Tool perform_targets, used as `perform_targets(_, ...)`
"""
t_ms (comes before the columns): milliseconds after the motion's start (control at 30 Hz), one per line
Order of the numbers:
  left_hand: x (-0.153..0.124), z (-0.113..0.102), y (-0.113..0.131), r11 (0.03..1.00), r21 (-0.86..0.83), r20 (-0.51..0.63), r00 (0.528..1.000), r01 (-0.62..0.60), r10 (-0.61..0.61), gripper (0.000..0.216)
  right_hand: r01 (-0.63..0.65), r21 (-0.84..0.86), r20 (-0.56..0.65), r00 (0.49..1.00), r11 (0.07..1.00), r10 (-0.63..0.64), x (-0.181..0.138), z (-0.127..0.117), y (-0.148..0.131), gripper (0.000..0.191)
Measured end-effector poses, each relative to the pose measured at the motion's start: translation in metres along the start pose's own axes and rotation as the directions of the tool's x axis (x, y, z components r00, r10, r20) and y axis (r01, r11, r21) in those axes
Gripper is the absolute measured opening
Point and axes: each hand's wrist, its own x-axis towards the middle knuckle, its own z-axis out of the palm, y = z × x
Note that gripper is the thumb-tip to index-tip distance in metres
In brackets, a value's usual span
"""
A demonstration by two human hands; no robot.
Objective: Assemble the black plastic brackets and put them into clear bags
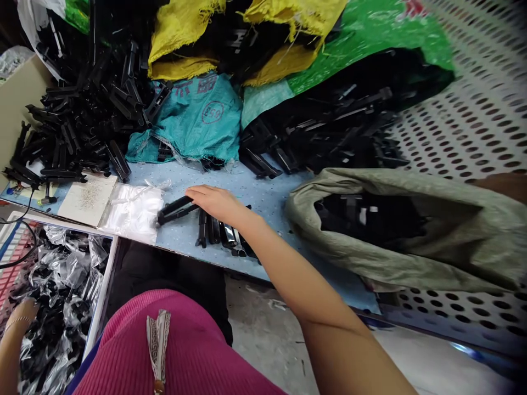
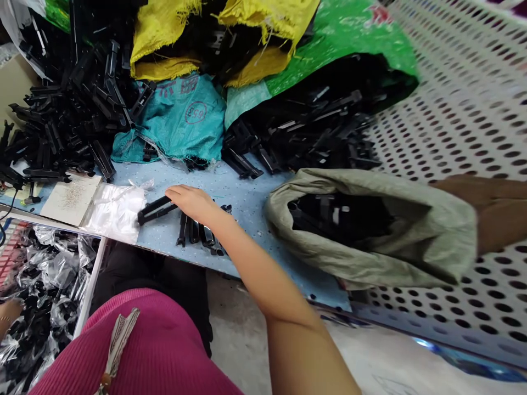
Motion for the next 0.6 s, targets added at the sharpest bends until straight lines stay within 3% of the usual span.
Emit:
perform_targets(67,0.029,0.007,0.035,0.997,0.004,-0.125,0.989,0.081,-0.080,0.019,-0.074,0.117,-0.085,0.993,0.990,0.084,-0.010,-0.003,-0.007,0.034)
perform_targets(100,0.042,0.010,0.066,0.999,-0.048,-0.233,0.972,0.007,-0.018,0.017,-0.117,0.216,-0.118,0.982,0.969,0.145,-0.014,0.000,-0.012,0.034)
perform_targets(133,0.054,0.012,0.103,0.979,-0.106,-0.306,0.943,-0.172,0.132,0.019,-0.159,0.337,-0.139,0.966,0.928,0.216,-0.017,0.005,-0.017,0.035)
perform_targets(200,0.071,0.017,0.189,0.875,-0.145,-0.374,0.844,-0.462,0.384,0.024,-0.215,0.603,-0.135,0.921,0.768,0.364,-0.019,0.020,-0.030,0.036)
perform_targets(233,0.077,0.019,0.229,0.828,-0.130,-0.378,0.800,-0.545,0.466,0.025,-0.224,0.717,-0.109,0.899,0.660,0.424,-0.020,0.029,-0.037,0.037)
perform_targets(267,0.083,0.021,0.265,0.821,-0.095,-0.379,0.783,-0.563,0.493,0.025,-0.222,0.807,-0.075,0.880,0.547,0.468,-0.020,0.038,-0.043,0.038)
perform_targets(333,0.093,0.025,0.311,0.850,-0.031,-0.330,0.808,-0.526,0.488,0.021,-0.209,0.909,-0.007,0.857,0.360,0.516,-0.022,0.052,-0.054,0.039)
perform_targets(400,0.106,0.024,0.325,0.875,-0.078,-0.285,0.852,-0.478,0.440,0.014,-0.202,0.950,0.045,0.842,0.237,0.537,-0.024,0.060,-0.061,0.040)
perform_targets(467,0.121,0.020,0.316,0.856,-0.281,-0.243,0.896,-0.433,0.373,0.012,-0.191,0.973,0.094,0.837,0.128,0.540,-0.025,0.063,-0.065,0.041)
perform_targets(600,0.139,0.009,0.290,0.618,-0.752,-0.088,0.964,-0.230,0.252,0.019,-0.117,0.986,0.162,0.858,-0.123,0.487,-0.014,0.064,-0.074,0.037)
